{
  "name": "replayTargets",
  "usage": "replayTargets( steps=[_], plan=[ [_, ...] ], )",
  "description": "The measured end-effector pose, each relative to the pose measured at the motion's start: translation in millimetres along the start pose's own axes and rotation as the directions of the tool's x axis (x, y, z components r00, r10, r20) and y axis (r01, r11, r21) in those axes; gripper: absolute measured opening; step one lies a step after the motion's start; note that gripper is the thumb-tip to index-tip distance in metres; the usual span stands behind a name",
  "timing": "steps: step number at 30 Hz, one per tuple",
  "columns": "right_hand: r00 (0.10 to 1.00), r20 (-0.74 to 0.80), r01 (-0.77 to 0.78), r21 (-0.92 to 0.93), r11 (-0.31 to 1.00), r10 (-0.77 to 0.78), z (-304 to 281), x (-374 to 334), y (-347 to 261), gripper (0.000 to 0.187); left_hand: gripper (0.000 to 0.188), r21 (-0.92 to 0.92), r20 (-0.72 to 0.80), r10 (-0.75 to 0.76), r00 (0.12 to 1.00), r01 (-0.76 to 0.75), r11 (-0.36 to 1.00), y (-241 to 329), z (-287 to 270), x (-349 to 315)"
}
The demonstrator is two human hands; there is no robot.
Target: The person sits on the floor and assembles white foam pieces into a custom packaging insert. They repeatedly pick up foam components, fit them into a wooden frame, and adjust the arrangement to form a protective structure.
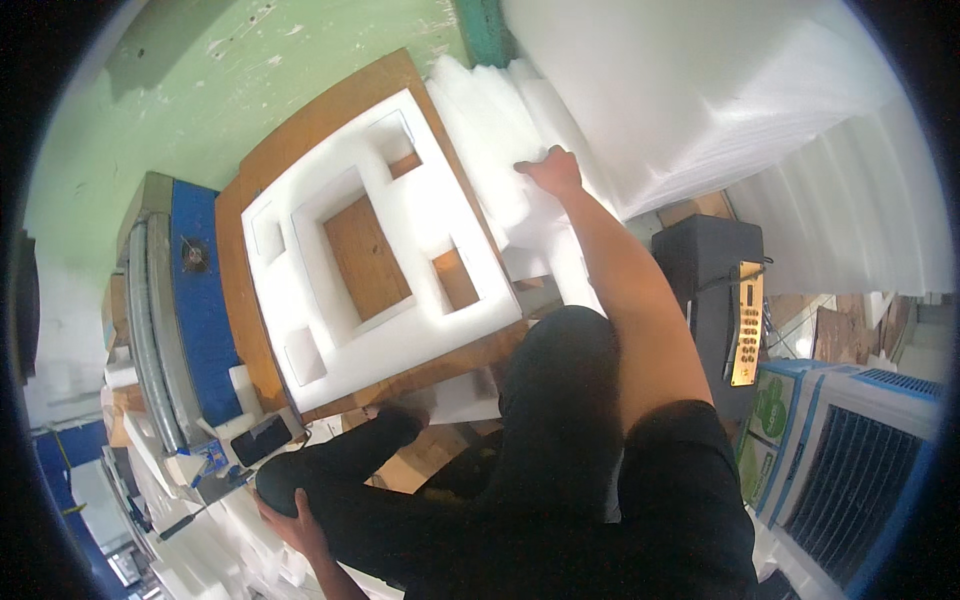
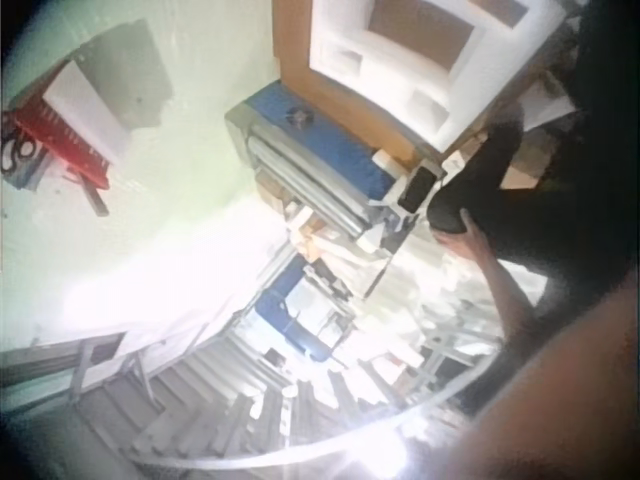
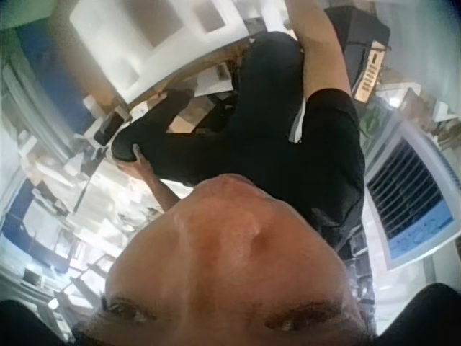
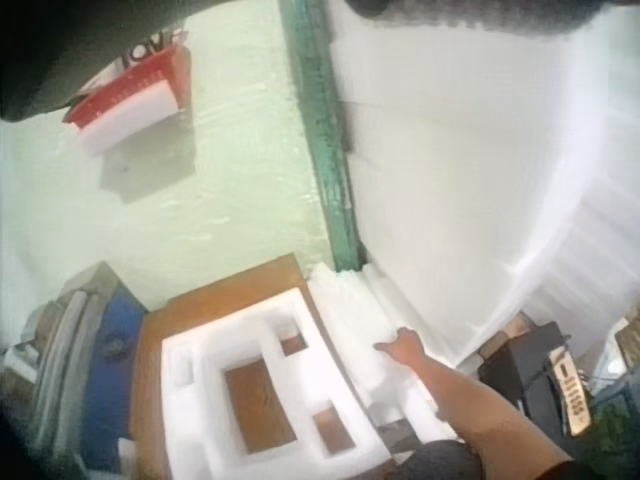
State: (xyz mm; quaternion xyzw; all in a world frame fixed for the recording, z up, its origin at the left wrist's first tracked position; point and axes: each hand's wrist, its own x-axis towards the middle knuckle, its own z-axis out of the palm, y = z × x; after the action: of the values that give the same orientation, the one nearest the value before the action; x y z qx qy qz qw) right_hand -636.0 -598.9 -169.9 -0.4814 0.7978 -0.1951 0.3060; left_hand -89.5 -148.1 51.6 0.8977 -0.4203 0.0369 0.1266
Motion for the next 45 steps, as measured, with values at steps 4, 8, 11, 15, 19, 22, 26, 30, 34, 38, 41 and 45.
replayTargets(
  steps=[4, 8, 11, 15, 19, 22, 26, 30, 34, 38, 41, 45],
  plan=[
    [0.977, -0.173, 0.125, 0.013, 0.992, -0.121, -27.0, -16.0, -4.1, 0.099, 0.09, -0.014, 0.013, -0.032, 0.999, 0.033, 0.999, 5.0, 2.7, -0.1],
    [0.881, -0.233, 0.437, 0.073, 0.897, -0.411, -85.2, -72.3, -49.8, 0.088, 0.085, -0.001, 0.003, 0.037, 0.999, -0.037, 0.999, 18.7, -3.7, 8.0],
    [0.741, -0.184, 0.662, 0.042, 0.749, -0.645, -116.1, -110.6, -97.3, 0.08, 0.074, -0.162, -0.04, 0.189, 0.981, -0.193, 0.968, 29.1, -9.0, 20.1],
    [0.511, 0.059, 0.857, -0.106, 0.504, -0.858, -101.3, -149.1, -155.7, 0.072, 0.068, -0.832, -0.068, 0.267, 0.961, -0.203, 0.516, 90.7, -35.6, 35.5],
    [0.443, 0.255, 0.858, -0.398, 0.324, -0.86, -72.4, -143.7, -168.4, 0.068, 0.059, -0.78, -0.407, 0.646, 0.646, -0.613, 0.122, 162.2, -84.4, 44.9],
    [0.385, 0.24, 0.869, -0.418, 0.263, -0.891, -56.0, -139.9, -168.5, 0.061, 0.042, -0.748, -0.607, 0.662, 0.439, -0.598, -0.288, 193.8, -128.6, 45.0],
    [0.379, 0.128, 0.911, -0.228, 0.345, -0.917, -63.6, -154.7, -165.8, 0.053, 0.051, -0.733, -0.661, 0.615, 0.429, -0.542, -0.41, 186.0, -154.7, 24.1],
    [0.544, -0.029, 0.838, -0.043, 0.544, -0.839, -80.6, -186.7, -186.8, 0.049, 0.049, -0.73, -0.657, 0.674, 0.337, -0.505, -0.46, 183.8, -169.4, 24.1],
    [0.691, -0.323, 0.717, 0.416, 0.559, -0.646, -106.1, -196.2, -176.2, 0.055, 0.046, -0.724, -0.666, 0.687, 0.293, -0.478, -0.498, 190.5, -168.2, 21.9],
    [0.778, -0.286, 0.561, 0.716, 0.415, -0.559, -106.3, -210.5, -171.1, 0.062, 0.044, -0.717, -0.673, 0.691, 0.266, -0.466, -0.518, 195.1, -169.1, 25.1],
    [0.815, -0.21, 0.467, 0.789, 0.399, -0.54, -88.1, -200.0, -147.8, 0.063, 0.042, -0.713, -0.675, 0.692, 0.254, -0.465, -0.524, 193.3, -166.4, 27.2],
    [0.843, -0.182, 0.345, 0.904, 0.251, -0.506, -70.4, -210.9, -150.1, 0.063, 0.039, -0.707, -0.671, 0.706, 0.227, -0.485, -0.516, 191.7, -168.0, 31.7]
  ],
)
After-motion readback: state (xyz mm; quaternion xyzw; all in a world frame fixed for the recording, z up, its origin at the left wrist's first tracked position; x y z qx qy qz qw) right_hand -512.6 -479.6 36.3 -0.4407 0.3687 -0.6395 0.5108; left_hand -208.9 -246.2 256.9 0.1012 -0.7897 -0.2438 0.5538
